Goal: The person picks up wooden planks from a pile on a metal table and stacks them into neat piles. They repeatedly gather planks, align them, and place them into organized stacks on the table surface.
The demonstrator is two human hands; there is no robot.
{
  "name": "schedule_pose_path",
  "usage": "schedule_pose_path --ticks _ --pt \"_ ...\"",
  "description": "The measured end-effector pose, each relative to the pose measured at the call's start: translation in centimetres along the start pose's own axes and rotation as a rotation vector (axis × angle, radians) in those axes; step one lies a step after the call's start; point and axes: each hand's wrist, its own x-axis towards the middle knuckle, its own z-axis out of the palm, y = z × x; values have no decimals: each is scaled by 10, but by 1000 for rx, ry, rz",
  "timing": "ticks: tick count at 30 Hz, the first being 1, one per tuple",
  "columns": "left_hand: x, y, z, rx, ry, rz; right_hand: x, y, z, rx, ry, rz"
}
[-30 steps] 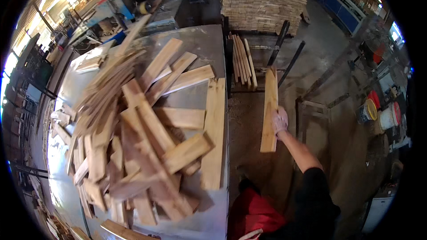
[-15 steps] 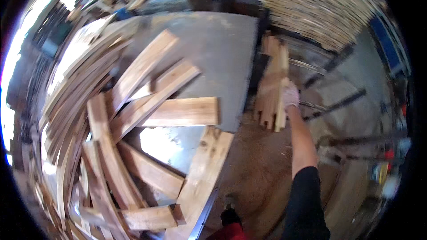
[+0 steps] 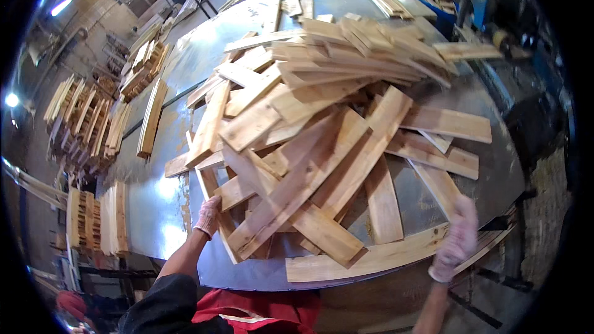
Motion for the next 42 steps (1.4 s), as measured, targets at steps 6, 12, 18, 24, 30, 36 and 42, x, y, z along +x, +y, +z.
schedule_pose_path --ticks 6,12,18,24,30,36,42 --pt "14 -27 5 -205 120 -85 68 -149 350 -163 -519 -395" --pt "26 -32 16 415 -190 328 31 -170 576 -1064 -1063 -35" --pt "4 42 -106 -797 -264 -292 -105 -207 557 -933 -968 -31" --pt "50 47 -195 -1092 -602 -401 -204 -213 608 -867 -1300 108" --pt "49 51 -266 -774 -531 -285 16 -76 643 -1479 -311 -35" --pt "84 39 -279 -781 -317 -294 9 -111 642 -1091 -440 559" --pt "132 97 -200 -793 -392 -237 -188 -202 608 -832 -446 248"
